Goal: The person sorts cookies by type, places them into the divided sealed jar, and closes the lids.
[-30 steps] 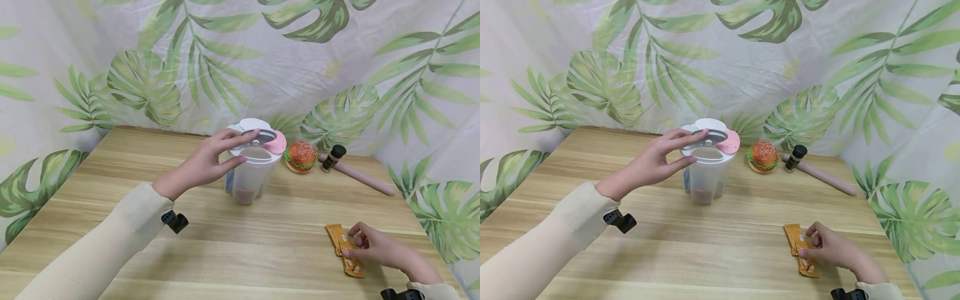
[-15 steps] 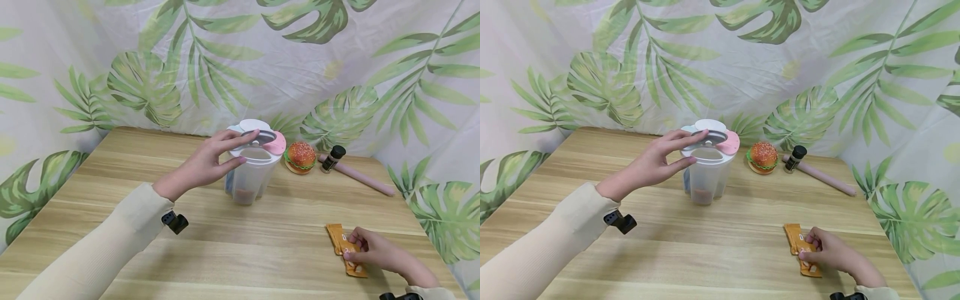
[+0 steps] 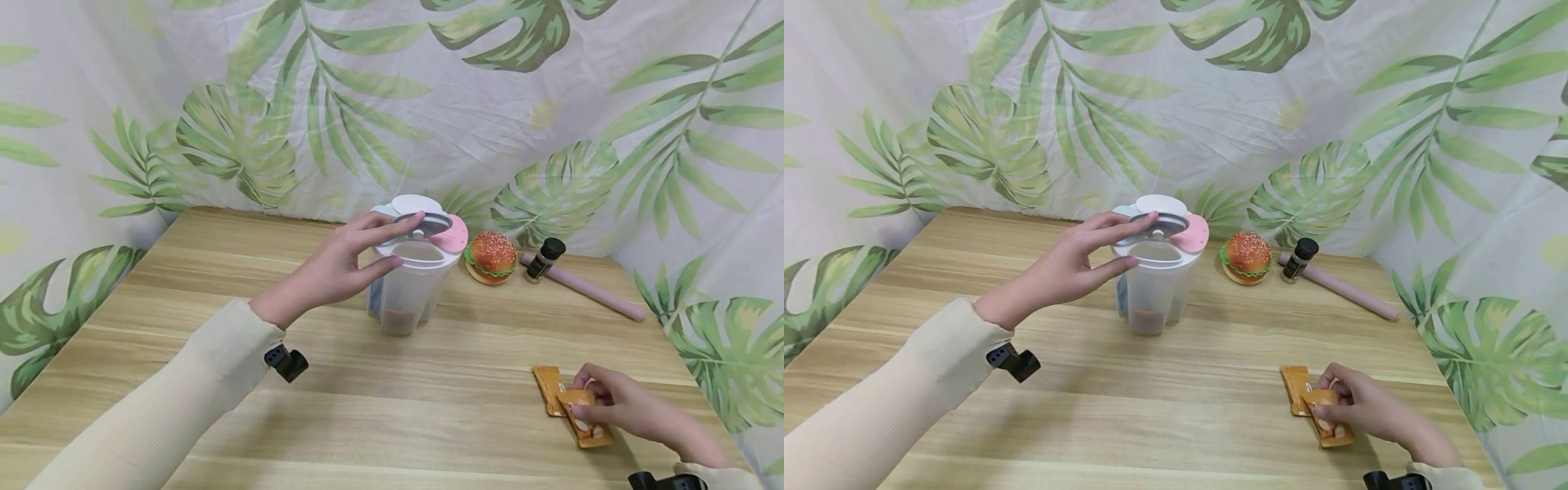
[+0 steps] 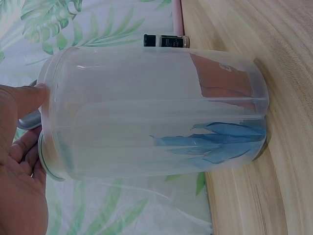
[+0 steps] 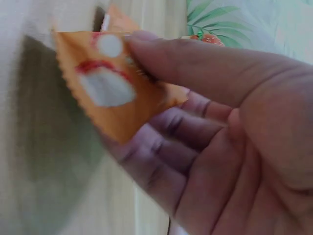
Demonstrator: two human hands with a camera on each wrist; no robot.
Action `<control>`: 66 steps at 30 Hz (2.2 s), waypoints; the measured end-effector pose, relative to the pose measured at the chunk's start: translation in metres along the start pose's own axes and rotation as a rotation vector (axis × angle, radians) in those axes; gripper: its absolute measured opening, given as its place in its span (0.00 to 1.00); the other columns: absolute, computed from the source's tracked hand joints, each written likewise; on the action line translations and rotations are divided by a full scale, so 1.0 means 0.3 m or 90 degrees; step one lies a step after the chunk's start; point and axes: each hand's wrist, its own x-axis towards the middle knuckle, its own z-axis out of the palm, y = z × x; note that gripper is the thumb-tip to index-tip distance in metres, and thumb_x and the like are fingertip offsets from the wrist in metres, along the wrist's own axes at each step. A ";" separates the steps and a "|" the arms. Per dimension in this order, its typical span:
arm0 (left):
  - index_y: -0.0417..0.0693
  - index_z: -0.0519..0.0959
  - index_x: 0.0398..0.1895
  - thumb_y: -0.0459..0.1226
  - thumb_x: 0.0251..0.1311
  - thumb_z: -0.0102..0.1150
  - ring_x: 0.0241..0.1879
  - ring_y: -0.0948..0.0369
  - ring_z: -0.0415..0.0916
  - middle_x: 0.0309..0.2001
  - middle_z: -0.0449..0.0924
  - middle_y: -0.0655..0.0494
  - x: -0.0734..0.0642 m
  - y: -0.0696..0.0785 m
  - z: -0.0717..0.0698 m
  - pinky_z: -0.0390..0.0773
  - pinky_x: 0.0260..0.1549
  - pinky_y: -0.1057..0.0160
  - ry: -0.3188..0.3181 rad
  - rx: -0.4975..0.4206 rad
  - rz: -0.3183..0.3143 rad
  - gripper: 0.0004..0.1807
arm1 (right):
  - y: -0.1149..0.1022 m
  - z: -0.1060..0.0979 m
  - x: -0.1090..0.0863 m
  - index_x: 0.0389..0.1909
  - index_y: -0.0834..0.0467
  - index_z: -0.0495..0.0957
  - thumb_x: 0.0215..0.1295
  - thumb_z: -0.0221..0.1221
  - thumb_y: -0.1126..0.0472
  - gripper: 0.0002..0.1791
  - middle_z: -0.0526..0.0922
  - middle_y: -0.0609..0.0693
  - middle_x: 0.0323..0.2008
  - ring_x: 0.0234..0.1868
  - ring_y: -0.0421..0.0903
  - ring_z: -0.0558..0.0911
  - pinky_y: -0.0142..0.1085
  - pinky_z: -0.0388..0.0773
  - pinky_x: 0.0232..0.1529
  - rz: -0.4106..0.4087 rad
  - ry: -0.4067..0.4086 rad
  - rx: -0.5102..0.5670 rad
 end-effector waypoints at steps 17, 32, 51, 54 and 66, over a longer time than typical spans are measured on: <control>0.50 0.71 0.76 0.33 0.68 0.67 0.58 0.51 0.77 0.61 0.80 0.44 0.001 0.006 0.000 0.79 0.55 0.51 0.000 -0.002 -0.002 0.33 | -0.257 -0.029 0.178 0.40 0.63 0.75 0.71 0.64 0.70 0.05 0.79 0.39 0.33 0.30 0.32 0.78 0.32 0.75 0.26 -0.116 0.265 -0.101; 0.51 0.71 0.77 0.34 0.69 0.67 0.57 0.51 0.77 0.61 0.80 0.45 -0.002 0.004 0.002 0.79 0.55 0.50 -0.002 0.006 -0.007 0.33 | -0.580 -0.013 0.365 0.44 0.67 0.79 0.71 0.65 0.69 0.07 0.85 0.43 0.38 0.33 0.36 0.84 0.26 0.82 0.33 -0.275 0.357 -0.048; 0.51 0.70 0.77 0.35 0.70 0.66 0.58 0.52 0.78 0.61 0.81 0.46 0.003 -0.003 -0.007 0.80 0.56 0.52 -0.007 -0.004 0.004 0.33 | -0.721 0.081 0.561 0.45 0.73 0.80 0.62 0.67 0.79 0.11 0.86 0.54 0.42 0.43 0.34 0.87 0.27 0.86 0.48 -0.434 0.421 0.002; 0.51 0.70 0.77 0.35 0.70 0.66 0.59 0.52 0.78 0.61 0.81 0.46 0.002 -0.003 -0.009 0.80 0.56 0.52 -0.009 -0.006 0.005 0.33 | -0.720 0.089 0.573 0.45 0.72 0.80 0.62 0.67 0.78 0.11 0.86 0.61 0.42 0.44 0.34 0.86 0.28 0.86 0.50 -0.441 0.400 -0.014; 0.51 0.71 0.77 0.35 0.69 0.66 0.60 0.52 0.77 0.61 0.80 0.46 0.002 -0.004 -0.003 0.79 0.58 0.51 -0.008 -0.012 0.005 0.33 | -0.689 0.097 0.572 0.43 0.66 0.83 0.66 0.67 0.72 0.06 0.88 0.58 0.43 0.44 0.40 0.87 0.30 0.87 0.47 -0.388 0.327 -0.070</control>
